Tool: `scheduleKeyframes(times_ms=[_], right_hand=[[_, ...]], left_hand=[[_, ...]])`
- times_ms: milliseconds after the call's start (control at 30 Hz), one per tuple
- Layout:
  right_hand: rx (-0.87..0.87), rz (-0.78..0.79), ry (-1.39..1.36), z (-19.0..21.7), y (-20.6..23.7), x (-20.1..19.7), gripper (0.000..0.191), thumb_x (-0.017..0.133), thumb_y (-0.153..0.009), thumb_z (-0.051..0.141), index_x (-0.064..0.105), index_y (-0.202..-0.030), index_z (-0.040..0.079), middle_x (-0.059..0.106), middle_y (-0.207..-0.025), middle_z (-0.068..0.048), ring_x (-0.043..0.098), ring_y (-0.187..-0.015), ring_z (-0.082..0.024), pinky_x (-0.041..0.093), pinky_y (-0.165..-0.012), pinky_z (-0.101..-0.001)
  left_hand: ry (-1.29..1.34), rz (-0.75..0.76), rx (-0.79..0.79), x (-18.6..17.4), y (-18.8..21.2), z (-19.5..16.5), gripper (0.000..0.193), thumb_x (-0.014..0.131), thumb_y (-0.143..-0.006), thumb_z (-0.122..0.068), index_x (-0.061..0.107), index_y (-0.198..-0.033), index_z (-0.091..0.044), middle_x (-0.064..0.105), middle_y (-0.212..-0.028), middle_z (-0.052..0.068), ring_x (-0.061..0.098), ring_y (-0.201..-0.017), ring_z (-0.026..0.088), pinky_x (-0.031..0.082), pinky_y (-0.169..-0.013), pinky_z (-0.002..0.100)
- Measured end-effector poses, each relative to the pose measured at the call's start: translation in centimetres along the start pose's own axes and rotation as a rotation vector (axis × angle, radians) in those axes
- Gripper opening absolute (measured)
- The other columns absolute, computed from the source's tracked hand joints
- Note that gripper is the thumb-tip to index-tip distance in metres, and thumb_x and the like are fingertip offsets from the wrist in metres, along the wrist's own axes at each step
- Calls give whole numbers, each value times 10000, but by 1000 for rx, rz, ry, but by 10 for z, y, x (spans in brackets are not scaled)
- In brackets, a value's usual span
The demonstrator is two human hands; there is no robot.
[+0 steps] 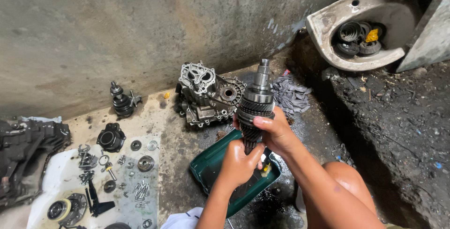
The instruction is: The person holds a gear shaft assembly and rotates it to inspect the gears. Then they use a brush to scrub the gears in a green tray containing liquid, repeatedly cleaning the same component.
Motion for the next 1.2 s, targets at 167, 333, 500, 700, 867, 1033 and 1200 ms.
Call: scheduleKeyframes(times_ms=[167,333,500,700,867,1033,1200], right_hand=[[-145,-9,172,2,9,3,595,878,-758,275,641,-1177,-74,737,-1069,-181,711,-961,-246,586,-899,-390],[-249,-73,365,6,21,6,606,897,-698,239,628,-1180,-12,747,-1089,-111,715,-982,-182,582,-926,-343],[-330,-158,589,7,23,16,633,943,-659,227,636,-1167,2,727,-1070,-62,677,-977,-130,551,-934,-313],[-413,-174,962,16,24,32,692,956,-615,257,657,-1199,37,728,-1079,-47,691,-999,-131,548,-945,-305],[-244,-28,816,20,22,41,706,945,-645,238,642,-1251,41,749,-1187,-49,708,-1084,-142,546,-992,-315],[-149,132,729,28,17,33,655,936,-669,214,670,-1241,39,761,-1174,-51,714,-1057,-143,563,-979,-325],[-168,144,708,28,18,27,601,928,-688,208,692,-1215,42,769,-1140,-51,717,-1036,-134,566,-974,-324]], left_hand=[[-80,22,26,-7,-3,-7,152,720,-855,-108,689,-838,39,694,-665,61,655,-584,125,512,-541,296],[9,114,297,-10,0,-18,344,767,-818,-74,668,-1131,30,738,-1025,90,700,-923,162,575,-817,319],[-33,-27,377,-2,-5,-13,405,782,-794,-58,654,-1171,17,754,-1100,124,726,-977,207,593,-870,351],[-33,-173,503,1,-13,-6,522,779,-766,-98,578,-1240,-14,709,-1160,98,706,-1064,192,561,-938,341],[-47,-267,508,-5,-15,-6,432,814,-779,-112,657,-1168,-10,754,-1101,91,728,-1011,170,588,-908,332],[-49,-157,472,-14,-11,1,436,824,-741,-88,690,-1147,-4,767,-1092,88,737,-1008,157,593,-911,337],[84,-86,377,-10,-10,6,471,867,-702,-85,677,-1128,-14,756,-1077,73,726,-993,152,590,-897,326]])
Point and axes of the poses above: each hand's wrist, its own y-axis away from the middle knuckle, its own x-axis out of the palm, z = x × y, the point moved 1 cm from there along -y, towards the middle knuckle
